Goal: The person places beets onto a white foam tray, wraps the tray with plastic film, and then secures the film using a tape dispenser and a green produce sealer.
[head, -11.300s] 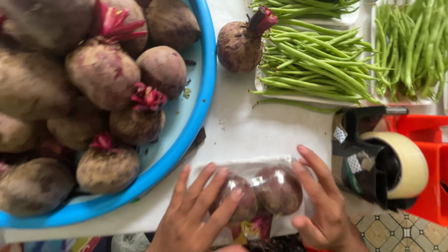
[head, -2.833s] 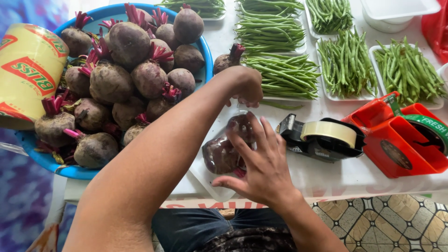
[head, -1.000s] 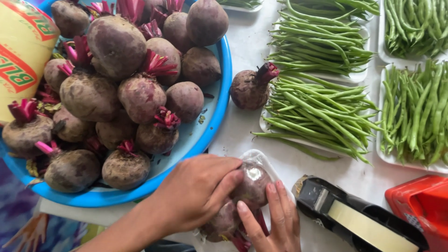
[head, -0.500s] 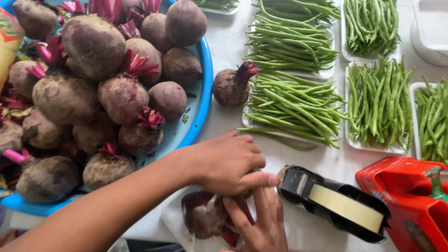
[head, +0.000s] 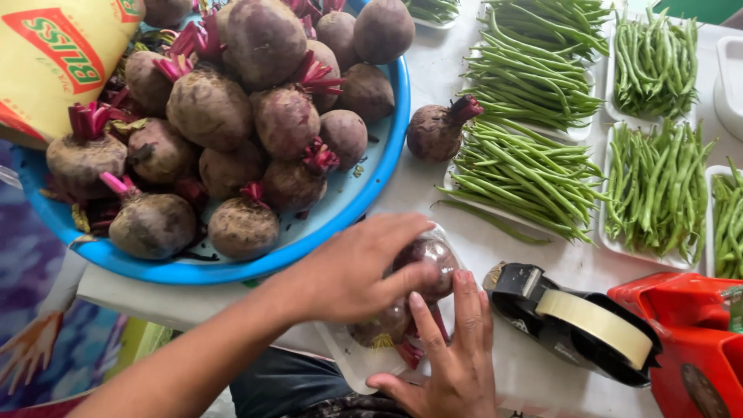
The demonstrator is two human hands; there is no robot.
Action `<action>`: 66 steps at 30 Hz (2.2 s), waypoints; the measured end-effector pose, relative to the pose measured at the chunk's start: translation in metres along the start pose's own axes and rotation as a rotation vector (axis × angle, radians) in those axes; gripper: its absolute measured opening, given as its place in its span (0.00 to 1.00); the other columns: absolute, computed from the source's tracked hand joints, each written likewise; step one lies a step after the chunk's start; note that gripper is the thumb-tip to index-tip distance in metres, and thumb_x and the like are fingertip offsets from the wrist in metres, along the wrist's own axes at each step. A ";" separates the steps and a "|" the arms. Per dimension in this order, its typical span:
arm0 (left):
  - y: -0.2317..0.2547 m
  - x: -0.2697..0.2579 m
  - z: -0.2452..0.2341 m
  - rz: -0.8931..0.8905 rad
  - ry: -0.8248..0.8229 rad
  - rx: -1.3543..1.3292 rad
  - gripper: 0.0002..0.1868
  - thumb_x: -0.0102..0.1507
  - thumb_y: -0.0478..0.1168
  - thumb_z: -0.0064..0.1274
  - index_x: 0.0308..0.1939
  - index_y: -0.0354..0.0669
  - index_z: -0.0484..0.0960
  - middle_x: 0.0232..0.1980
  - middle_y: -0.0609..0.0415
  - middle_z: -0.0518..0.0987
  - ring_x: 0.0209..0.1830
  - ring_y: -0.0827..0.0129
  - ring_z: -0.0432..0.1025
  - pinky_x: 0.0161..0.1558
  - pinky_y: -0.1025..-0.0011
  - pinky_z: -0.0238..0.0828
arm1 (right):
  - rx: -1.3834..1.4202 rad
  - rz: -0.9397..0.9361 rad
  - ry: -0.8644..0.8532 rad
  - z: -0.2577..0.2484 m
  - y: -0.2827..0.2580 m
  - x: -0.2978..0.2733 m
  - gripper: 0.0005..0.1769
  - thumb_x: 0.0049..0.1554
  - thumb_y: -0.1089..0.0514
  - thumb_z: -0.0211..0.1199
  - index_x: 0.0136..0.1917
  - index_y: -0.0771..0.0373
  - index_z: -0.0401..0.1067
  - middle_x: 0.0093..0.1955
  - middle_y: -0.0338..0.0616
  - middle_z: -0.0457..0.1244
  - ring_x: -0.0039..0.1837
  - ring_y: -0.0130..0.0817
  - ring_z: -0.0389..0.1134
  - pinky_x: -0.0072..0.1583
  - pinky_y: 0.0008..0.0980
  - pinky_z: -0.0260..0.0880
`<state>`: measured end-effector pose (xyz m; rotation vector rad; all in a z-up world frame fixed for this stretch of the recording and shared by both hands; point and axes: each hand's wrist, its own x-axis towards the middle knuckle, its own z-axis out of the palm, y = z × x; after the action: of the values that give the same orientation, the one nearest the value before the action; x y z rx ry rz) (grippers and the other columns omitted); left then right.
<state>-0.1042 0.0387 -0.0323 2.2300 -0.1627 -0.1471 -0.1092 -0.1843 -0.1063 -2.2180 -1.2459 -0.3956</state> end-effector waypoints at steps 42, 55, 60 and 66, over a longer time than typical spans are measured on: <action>0.075 0.045 0.046 0.119 0.179 0.354 0.11 0.68 0.44 0.51 0.37 0.41 0.79 0.37 0.46 0.80 0.35 0.49 0.77 0.29 0.53 0.75 | -0.434 0.167 0.116 -0.130 0.055 -0.009 0.40 0.50 0.43 0.79 0.67 0.69 0.74 0.65 0.60 0.64 0.66 0.55 0.66 0.67 0.54 0.66; 0.100 0.149 0.038 -0.096 -0.594 0.319 0.15 0.58 0.39 0.45 0.44 0.37 0.80 0.47 0.51 0.81 0.40 0.61 0.74 0.35 0.64 0.73 | -0.164 0.346 0.047 -0.113 0.087 -0.025 0.52 0.47 0.45 0.78 0.77 0.68 0.59 0.71 0.61 0.61 0.72 0.57 0.62 0.68 0.54 0.64; 0.108 0.162 0.053 0.063 -0.539 0.321 0.14 0.56 0.37 0.40 0.28 0.38 0.83 0.33 0.53 0.81 0.31 0.64 0.73 0.32 0.66 0.68 | -0.111 0.490 -0.005 -0.119 0.086 -0.015 0.60 0.42 0.41 0.79 0.79 0.63 0.53 0.67 0.58 0.63 0.66 0.55 0.66 0.62 0.54 0.66; 0.113 0.132 0.010 -0.083 -0.506 0.200 0.16 0.59 0.36 0.38 0.31 0.40 0.85 0.27 0.57 0.77 0.18 0.74 0.59 0.18 0.73 0.52 | -0.141 0.385 -0.009 -0.116 0.097 -0.026 0.59 0.45 0.41 0.78 0.80 0.63 0.53 0.69 0.58 0.62 0.67 0.57 0.64 0.65 0.55 0.63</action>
<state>0.0169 -0.0604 0.0443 2.3569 -0.3720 -0.7709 -0.0381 -0.3117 -0.0584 -2.5118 -0.7866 -0.3278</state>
